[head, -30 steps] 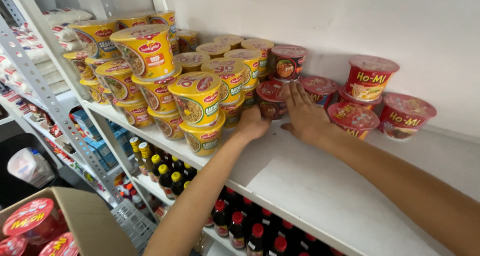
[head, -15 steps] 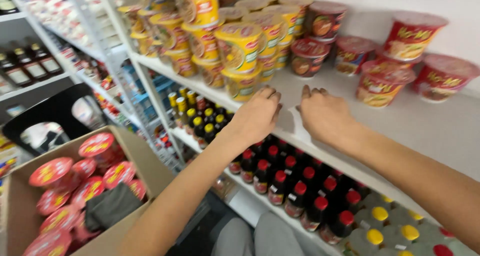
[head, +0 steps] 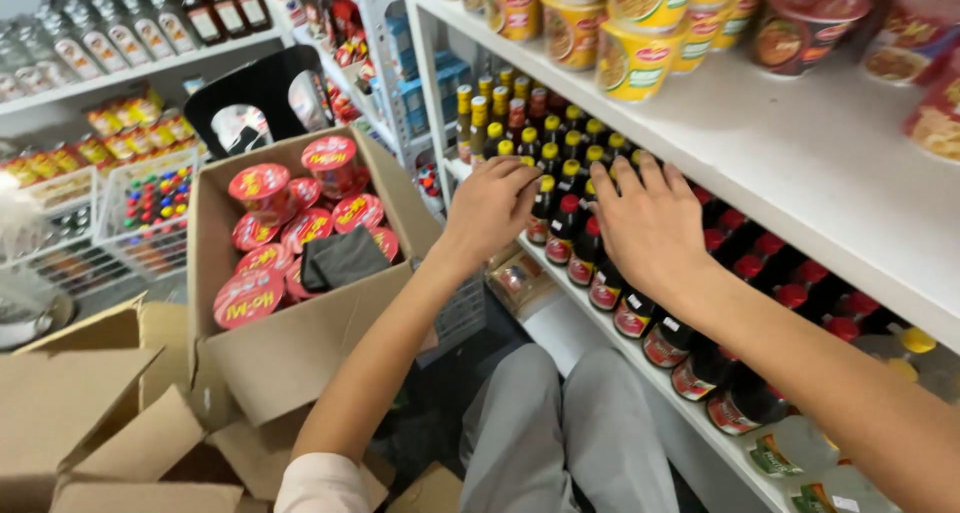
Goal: The person takes instant noodle cups from a cardboard box and places them onto a white shelf. They use a dark cloth to wipe the lids of the cups before arranging them in rows alongside other noodle cups.
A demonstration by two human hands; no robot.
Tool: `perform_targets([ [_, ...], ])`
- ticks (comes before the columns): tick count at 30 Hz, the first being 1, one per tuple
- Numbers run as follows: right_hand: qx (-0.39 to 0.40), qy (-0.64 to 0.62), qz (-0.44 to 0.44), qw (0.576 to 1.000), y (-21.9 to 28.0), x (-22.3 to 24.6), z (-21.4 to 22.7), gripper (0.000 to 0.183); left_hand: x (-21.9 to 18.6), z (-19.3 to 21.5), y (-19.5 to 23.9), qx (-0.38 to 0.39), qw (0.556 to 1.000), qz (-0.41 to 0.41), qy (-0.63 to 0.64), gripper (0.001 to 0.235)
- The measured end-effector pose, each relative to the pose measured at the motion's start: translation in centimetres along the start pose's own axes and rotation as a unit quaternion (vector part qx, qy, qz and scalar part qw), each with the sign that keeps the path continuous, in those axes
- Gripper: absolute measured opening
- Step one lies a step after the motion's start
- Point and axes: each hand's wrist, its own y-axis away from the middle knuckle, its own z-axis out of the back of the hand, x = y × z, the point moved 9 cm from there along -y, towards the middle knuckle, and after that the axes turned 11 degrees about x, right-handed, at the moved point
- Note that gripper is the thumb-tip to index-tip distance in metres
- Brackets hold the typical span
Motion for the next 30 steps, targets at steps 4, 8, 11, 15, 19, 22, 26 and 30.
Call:
perform_targets([
  [4,-0.022,-0.019,0.045,0.999,-1.4,4.2,-2.3,0.046,5.1,0.9,4.6,0.010,0.998,0.064,-0.020,0.015],
  [8,-0.052,-0.097,0.089,0.990,-3.5,8.5,-4.2,0.044,10.9,1.9,9.3,0.031,0.988,0.140,-0.056,0.015],
  [11,-0.077,-0.149,0.122,0.978,-5.3,11.6,-4.9,0.040,14.4,3.6,12.3,0.026,0.979,0.191,-0.070,0.015],
  [15,-0.101,-0.219,0.157,0.958,-7.8,15.6,-6.6,0.034,18.0,5.6,16.1,0.007,0.967,0.241,-0.077,0.017],
  [19,-0.104,-0.271,0.190,0.938,-10.9,19.7,-8.4,0.030,22.3,7.5,19.6,0.000,0.952,0.285,-0.112,0.018],
  [22,-0.102,-0.290,0.221,0.926,-13.1,23.2,-9.4,0.028,25.2,9.9,22.0,-0.004,0.934,0.322,-0.153,0.019],
  [26,-0.062,-0.394,0.269,0.877,-16.9,28.0,-12.2,0.031,27.7,13.7,23.9,-0.044,0.902,0.371,-0.215,0.023],
  [30,0.092,-0.493,0.326,0.801,-20.9,34.7,-15.9,0.063,28.8,15.1,26.1,-0.018,0.833,0.455,-0.315,0.042],
])
